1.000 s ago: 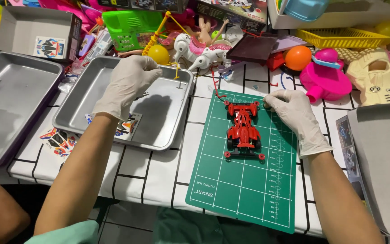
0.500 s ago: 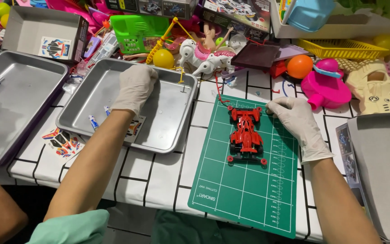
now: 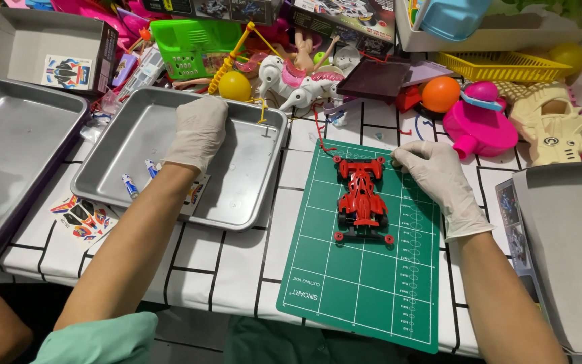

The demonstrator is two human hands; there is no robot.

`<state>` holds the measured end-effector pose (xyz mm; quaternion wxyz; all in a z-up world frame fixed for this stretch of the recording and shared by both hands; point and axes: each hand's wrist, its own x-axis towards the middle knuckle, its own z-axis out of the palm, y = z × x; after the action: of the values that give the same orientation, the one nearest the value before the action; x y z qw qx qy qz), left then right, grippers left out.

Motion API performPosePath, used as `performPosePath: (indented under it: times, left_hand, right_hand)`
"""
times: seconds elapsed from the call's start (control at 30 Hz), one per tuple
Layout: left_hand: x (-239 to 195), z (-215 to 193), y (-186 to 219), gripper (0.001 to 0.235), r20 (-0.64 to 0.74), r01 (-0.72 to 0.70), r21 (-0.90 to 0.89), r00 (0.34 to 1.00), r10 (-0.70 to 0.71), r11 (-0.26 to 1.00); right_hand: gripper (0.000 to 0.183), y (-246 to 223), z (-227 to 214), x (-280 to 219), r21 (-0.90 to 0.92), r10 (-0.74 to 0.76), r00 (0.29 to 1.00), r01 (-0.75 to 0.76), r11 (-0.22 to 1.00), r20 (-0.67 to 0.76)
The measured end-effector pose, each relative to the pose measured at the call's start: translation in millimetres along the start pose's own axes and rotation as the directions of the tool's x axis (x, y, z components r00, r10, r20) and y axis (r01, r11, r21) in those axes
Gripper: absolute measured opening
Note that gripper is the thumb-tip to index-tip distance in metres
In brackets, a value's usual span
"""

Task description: Assembling a red model toy car on a green cutting mat, using a screwdriver to fasten small parts.

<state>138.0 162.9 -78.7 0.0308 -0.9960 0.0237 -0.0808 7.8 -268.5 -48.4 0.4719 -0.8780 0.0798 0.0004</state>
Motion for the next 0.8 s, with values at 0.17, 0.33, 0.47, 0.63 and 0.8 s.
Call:
performPosePath:
  times: [0.17,0.33,0.47,0.63,0.8]
  left_hand:
    - [-7.5,-12.7,-2.0,0.019,0.030,-0.043,-0.004,0.999,0.043,0.999]
    - [-8.0,-21.0,-38.3,0.017,-0.076,-0.039,-0.242,0.997,0.021,0.970]
    - [-35.1,-57.1,-52.0,0.026,-0.040,-0.021,-0.377,0.999,0.006,0.926]
    - [-65.5,-61.8,-62.2,0.026,0.096,0.031,-0.306,0.995,-0.002,0.951]
    - [-85.3,-45.9,-69.0,0.017,0.092,0.006,-0.375,0.995,0.030,0.927]
  right_hand:
    - [0.015,2.9,-0.4,0.4,-0.003,-0.004,1.000,0.004,1.000,-0.003]
    - [0.014,4.7,0.9,2.3,-0.007,-0.006,1.000,0.006,1.000,-0.002]
    - [0.015,-1.3,0.5,-3.0,-0.009,-0.013,1.000,0.012,1.000,-0.006]
    - [0.015,-2.5,1.8,-4.5,-0.027,-0.014,1.000,0.013,1.000,-0.012]
    - [0.016,-2.6,1.4,-7.3,-0.013,-0.033,0.999,0.033,0.999,-0.009]
